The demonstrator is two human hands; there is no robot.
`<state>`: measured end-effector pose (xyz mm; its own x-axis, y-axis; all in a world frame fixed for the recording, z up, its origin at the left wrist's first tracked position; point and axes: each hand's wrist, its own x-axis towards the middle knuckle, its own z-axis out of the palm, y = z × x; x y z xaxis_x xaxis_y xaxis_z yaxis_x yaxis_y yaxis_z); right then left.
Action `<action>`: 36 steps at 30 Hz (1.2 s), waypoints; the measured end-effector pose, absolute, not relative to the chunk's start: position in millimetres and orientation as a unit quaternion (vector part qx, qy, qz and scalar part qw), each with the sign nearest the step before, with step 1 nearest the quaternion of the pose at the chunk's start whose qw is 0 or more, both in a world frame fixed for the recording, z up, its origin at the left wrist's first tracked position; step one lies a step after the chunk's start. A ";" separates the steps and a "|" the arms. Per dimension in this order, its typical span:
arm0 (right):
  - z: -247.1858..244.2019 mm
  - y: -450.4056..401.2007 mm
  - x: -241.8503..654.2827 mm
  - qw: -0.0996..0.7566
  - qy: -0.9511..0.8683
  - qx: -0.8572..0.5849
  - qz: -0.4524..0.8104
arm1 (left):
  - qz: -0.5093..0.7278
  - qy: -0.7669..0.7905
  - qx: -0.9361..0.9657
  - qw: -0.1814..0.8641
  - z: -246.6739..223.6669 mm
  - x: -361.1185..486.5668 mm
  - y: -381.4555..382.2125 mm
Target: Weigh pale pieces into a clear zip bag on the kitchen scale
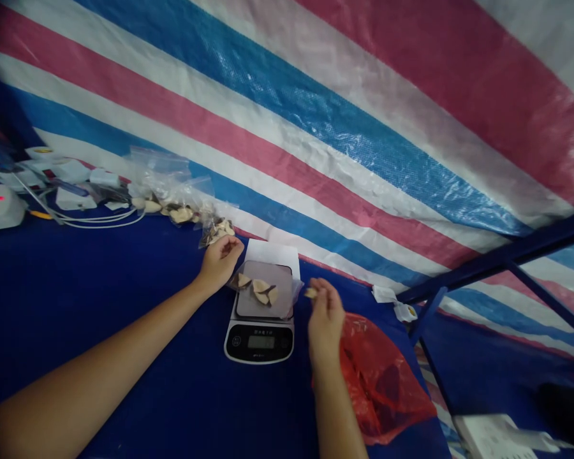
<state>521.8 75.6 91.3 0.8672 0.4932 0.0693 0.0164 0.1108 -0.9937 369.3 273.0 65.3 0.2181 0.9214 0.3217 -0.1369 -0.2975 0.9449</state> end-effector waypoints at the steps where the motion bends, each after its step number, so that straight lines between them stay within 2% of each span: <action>1: 89.3 75.6 518.8 0.710 -0.210 -0.647 0.182 | 0.536 0.327 0.602 0.494 65.4 369.5 272.7; 6: 82.0 67.3 526.1 0.726 -0.168 -0.657 0.119 | 0.534 0.322 0.580 0.524 62.8 371.5 273.4; 16: 84.4 69.8 541.3 0.687 -0.199 -0.683 0.149 | 0.543 0.333 0.474 0.607 64.8 371.4 282.5; 23: 68.5 78.1 551.3 0.668 -0.111 -0.721 0.148 | 0.566 0.352 0.475 0.575 68.8 370.3 282.1; 36: 59.0 81.8 553.9 0.654 -0.183 -0.716 0.160 | 0.554 0.363 0.506 0.552 63.3 369.2 285.8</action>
